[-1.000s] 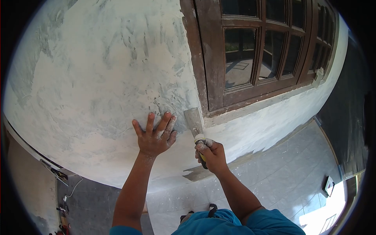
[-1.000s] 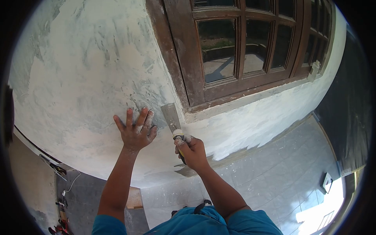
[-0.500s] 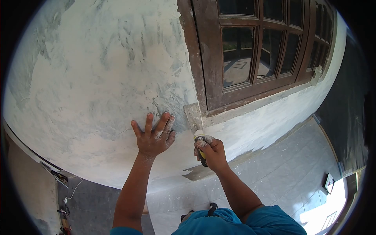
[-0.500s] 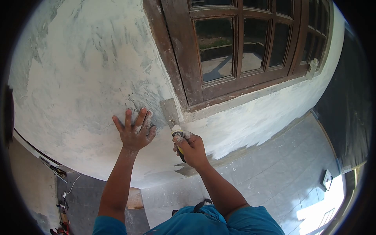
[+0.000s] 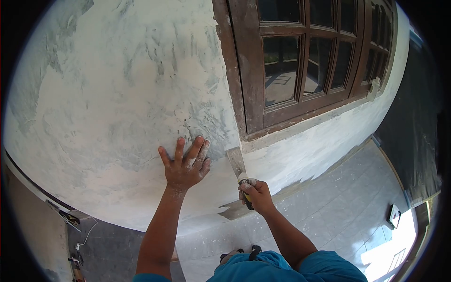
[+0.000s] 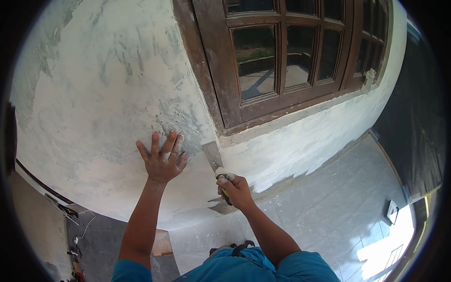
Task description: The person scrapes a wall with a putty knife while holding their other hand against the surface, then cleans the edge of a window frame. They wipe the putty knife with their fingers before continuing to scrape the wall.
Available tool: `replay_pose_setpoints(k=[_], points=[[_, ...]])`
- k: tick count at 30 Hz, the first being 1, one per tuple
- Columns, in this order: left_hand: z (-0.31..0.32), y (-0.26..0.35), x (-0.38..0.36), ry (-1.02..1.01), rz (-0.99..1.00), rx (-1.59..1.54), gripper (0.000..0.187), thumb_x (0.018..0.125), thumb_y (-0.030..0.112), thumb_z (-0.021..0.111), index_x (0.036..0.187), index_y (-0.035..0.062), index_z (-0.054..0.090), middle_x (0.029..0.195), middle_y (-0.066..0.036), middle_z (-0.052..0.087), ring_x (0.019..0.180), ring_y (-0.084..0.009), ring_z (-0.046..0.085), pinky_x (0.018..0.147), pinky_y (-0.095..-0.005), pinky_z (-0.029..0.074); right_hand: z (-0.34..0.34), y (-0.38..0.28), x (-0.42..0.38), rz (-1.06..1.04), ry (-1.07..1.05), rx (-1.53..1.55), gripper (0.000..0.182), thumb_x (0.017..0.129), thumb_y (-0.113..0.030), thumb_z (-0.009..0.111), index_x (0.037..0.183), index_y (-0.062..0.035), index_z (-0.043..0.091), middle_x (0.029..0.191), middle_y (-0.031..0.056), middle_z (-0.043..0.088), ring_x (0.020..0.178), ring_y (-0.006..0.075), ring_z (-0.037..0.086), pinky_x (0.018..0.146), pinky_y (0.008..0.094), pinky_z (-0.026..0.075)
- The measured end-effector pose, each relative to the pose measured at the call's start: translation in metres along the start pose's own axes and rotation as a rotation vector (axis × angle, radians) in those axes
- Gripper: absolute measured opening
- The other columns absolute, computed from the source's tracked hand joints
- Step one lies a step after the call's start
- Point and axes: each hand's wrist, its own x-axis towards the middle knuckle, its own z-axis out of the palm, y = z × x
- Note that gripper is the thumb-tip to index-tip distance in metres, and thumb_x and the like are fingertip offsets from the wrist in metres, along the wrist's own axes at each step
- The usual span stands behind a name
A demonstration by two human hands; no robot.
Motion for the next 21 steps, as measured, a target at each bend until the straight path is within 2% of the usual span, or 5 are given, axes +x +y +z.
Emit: replay_pose_setpoints(k=[2,6,12,17,21], points=[[-0.001,-0.002,0.004,0.003,-0.001,0.001,0.042,0.087,0.044,0.060,0.124,0.0234,0.064,0.154,0.005,0.039,0.149,-0.0326,0.019,0.115,-0.0704,0.002,0.004,-0.006,0.000,0.030,0.011,-0.007,0.018,0.096,-0.016,0.058,0.088,-0.0010,0.065,0.068,0.0053,0.062,0.056,0.0102,0.058,0.052,0.0242,0.048],[-0.003,0.000,0.002,-0.004,-0.002,-0.006,0.044,0.086,0.044,0.062,0.125,0.0241,0.064,0.155,0.006,0.037,0.148,-0.0323,0.020,0.115,-0.0701,0.003,0.014,-0.033,0.011,-0.071,-0.058,0.013,0.020,0.096,-0.018,0.058,0.089,-0.0013,0.064,0.069,0.0049,0.062,0.058,0.0104,0.058,0.053,0.0251,0.048],[-0.002,0.004,0.001,0.000,-0.028,-0.034,0.048,0.084,0.045,0.064,0.127,0.0238,0.063,0.156,0.005,0.037,0.149,-0.0318,0.019,0.115,-0.0698,0.003,0.000,0.007,-0.004,0.018,0.043,-0.082,0.016,0.096,-0.017,0.060,0.090,-0.0020,0.064,0.068,0.0037,0.061,0.059,0.0092,0.057,0.052,0.0244,0.047],[-0.004,0.010,-0.001,-0.046,-0.065,-0.047,0.049,0.084,0.044,0.065,0.128,0.0233,0.063,0.156,0.004,0.035,0.149,-0.0314,0.018,0.116,-0.0682,0.002,0.028,-0.034,0.013,-0.087,0.008,-0.030,0.015,0.096,-0.015,0.059,0.092,-0.0018,0.064,0.068,0.0037,0.061,0.058,0.0086,0.057,0.054,0.0248,0.048],[-0.005,0.018,-0.006,-0.072,-0.104,-0.076,0.053,0.082,0.044,0.070,0.130,0.0227,0.062,0.157,0.001,0.034,0.150,-0.0315,0.016,0.116,-0.0667,0.001,0.023,-0.012,0.008,-0.085,0.035,-0.005,0.015,0.096,-0.015,0.059,0.096,-0.0013,0.063,0.069,0.0041,0.062,0.060,0.0097,0.058,0.054,0.0246,0.048]])
